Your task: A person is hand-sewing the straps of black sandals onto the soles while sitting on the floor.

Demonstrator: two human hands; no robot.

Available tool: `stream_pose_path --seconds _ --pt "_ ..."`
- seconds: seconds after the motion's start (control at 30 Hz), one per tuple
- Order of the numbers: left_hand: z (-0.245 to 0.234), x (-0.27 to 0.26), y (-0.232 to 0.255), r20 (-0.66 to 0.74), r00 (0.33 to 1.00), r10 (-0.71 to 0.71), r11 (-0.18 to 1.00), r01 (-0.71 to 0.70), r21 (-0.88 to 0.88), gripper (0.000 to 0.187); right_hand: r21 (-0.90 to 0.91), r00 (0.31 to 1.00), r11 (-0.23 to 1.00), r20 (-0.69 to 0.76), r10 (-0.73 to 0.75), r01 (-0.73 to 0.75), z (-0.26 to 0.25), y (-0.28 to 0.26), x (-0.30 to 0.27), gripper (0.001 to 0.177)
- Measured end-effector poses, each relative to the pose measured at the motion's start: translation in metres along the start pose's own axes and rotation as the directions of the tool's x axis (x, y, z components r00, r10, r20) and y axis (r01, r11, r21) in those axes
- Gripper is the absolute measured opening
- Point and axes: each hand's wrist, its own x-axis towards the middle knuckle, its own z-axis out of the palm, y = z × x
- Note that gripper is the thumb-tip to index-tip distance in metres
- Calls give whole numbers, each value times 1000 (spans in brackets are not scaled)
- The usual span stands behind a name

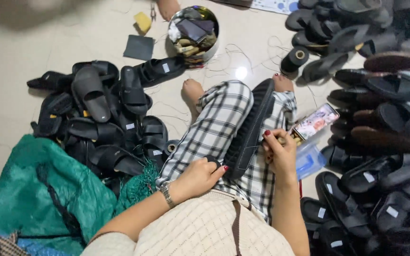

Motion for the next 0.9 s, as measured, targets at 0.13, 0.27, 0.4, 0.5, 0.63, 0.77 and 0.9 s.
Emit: stream_pose_path --seconds 0.13,0.27,0.4,0.5,0.63,0.77,0.9 --pt "2 3 -4 5 1000 6 1000 -6 -18 57 19 1000 1000 -13 -4 5 2 -6 -1 13" --pt "0 2 -3 18 1000 9 1000 -9 -12 57 36 1000 999 -6 -9 9 4 -14 -4 13" --pt "6 2 -3 -2 1000 -25 999 25 -41 56 -3 999 1000 31 12 -12 -11 -3 6 12" --pt "12 -3 -10 12 998 -56 998 57 -38 55 -41 999 999 12 34 -34 -12 -7 4 14" --pt "28 0 -26 19 998 61 998 -61 6 43 -96 1000 995 18 -16 17 -18 -11 13 14" --pt "29 -2 -29 -17 984 175 984 -175 -28 27 -17 996 999 75 -42 43 2 -35 -8 8" --pt "29 0 -30 -12 986 165 984 -165 -61 25 -56 993 997 110 -42 48 5 -36 -10 16"
